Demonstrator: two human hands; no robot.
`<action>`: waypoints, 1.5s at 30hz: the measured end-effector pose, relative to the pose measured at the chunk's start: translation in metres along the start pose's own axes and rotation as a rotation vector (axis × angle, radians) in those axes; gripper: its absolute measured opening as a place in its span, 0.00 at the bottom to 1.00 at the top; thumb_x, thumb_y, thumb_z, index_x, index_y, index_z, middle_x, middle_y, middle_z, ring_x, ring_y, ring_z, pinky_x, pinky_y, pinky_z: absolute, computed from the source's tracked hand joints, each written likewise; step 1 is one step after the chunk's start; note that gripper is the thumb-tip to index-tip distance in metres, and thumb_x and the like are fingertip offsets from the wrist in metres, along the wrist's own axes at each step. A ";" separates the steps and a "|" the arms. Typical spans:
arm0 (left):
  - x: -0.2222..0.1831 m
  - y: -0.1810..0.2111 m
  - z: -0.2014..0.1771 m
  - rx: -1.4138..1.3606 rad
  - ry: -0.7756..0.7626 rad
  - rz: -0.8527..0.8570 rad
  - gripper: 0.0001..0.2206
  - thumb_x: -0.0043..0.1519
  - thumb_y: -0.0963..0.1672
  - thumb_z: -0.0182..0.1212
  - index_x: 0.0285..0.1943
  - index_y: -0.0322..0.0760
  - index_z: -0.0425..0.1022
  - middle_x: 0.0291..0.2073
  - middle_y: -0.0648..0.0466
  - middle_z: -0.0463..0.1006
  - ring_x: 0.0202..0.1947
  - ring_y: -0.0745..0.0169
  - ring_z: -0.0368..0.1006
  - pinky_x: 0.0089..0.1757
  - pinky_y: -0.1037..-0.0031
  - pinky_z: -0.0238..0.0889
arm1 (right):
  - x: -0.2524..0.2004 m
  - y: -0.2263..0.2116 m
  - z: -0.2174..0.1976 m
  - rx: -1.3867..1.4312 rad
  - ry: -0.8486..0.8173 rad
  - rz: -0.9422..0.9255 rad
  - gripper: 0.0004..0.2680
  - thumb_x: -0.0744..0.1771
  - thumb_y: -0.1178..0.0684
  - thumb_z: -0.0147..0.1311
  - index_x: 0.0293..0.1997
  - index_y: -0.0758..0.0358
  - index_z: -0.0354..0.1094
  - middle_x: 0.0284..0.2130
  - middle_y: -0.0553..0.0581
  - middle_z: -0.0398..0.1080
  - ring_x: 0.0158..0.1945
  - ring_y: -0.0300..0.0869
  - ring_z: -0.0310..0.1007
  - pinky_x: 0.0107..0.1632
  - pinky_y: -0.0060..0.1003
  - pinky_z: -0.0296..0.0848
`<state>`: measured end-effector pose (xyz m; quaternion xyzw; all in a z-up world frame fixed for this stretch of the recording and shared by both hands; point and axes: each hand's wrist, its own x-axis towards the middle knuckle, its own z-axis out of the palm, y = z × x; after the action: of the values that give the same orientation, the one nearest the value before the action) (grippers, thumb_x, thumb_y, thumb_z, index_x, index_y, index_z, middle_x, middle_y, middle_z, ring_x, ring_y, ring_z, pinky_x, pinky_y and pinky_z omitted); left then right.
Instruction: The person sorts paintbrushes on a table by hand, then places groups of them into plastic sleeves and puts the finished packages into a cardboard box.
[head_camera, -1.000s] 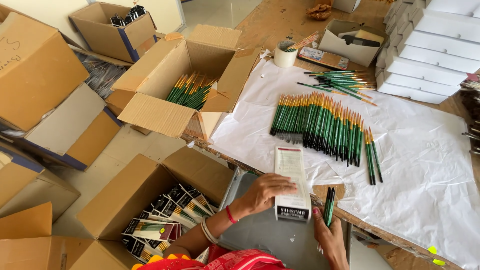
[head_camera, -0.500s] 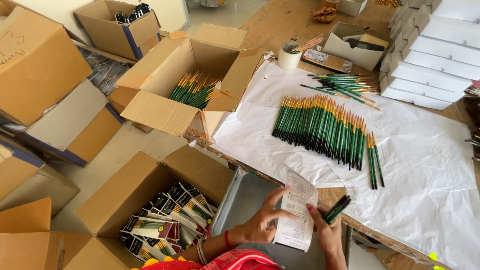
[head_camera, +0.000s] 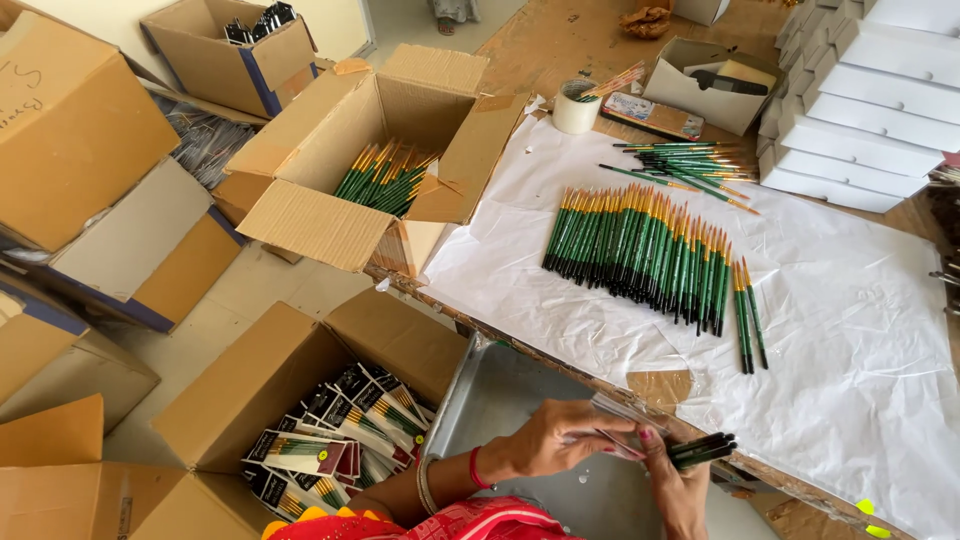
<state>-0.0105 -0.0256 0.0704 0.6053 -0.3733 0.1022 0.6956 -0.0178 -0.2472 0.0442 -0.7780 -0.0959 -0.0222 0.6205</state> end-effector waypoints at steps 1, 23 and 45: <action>0.003 0.012 0.001 0.088 -0.039 -0.025 0.19 0.64 0.37 0.66 0.65 0.41 0.75 0.51 0.48 0.82 0.47 0.58 0.82 0.45 0.70 0.79 | 0.001 -0.006 0.000 0.013 0.080 0.022 0.08 0.65 0.53 0.59 0.38 0.67 0.77 0.20 0.51 0.74 0.21 0.34 0.67 0.27 0.30 0.65; 0.025 0.023 -0.004 0.662 -0.419 0.038 0.10 0.62 0.38 0.61 0.52 0.38 0.76 0.46 0.51 0.82 0.44 0.47 0.80 0.43 0.61 0.72 | -0.002 -0.119 0.027 0.535 0.223 -0.632 0.18 0.72 0.42 0.52 0.25 0.58 0.51 0.13 0.46 0.49 0.16 0.34 0.43 0.24 0.36 0.49; 0.068 0.073 -0.019 0.393 0.001 0.015 0.11 0.62 0.43 0.69 0.49 0.33 0.78 0.56 0.47 0.80 0.48 0.51 0.82 0.46 0.67 0.76 | 0.053 -0.189 0.008 -0.202 -0.214 -0.337 0.11 0.70 0.47 0.48 0.43 0.65 0.74 0.63 0.66 0.69 0.61 0.52 0.74 0.59 0.53 0.71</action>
<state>0.0013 -0.0112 0.1702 0.7264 -0.3505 0.1786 0.5635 -0.0003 -0.1933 0.2327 -0.8072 -0.2869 -0.0523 0.5132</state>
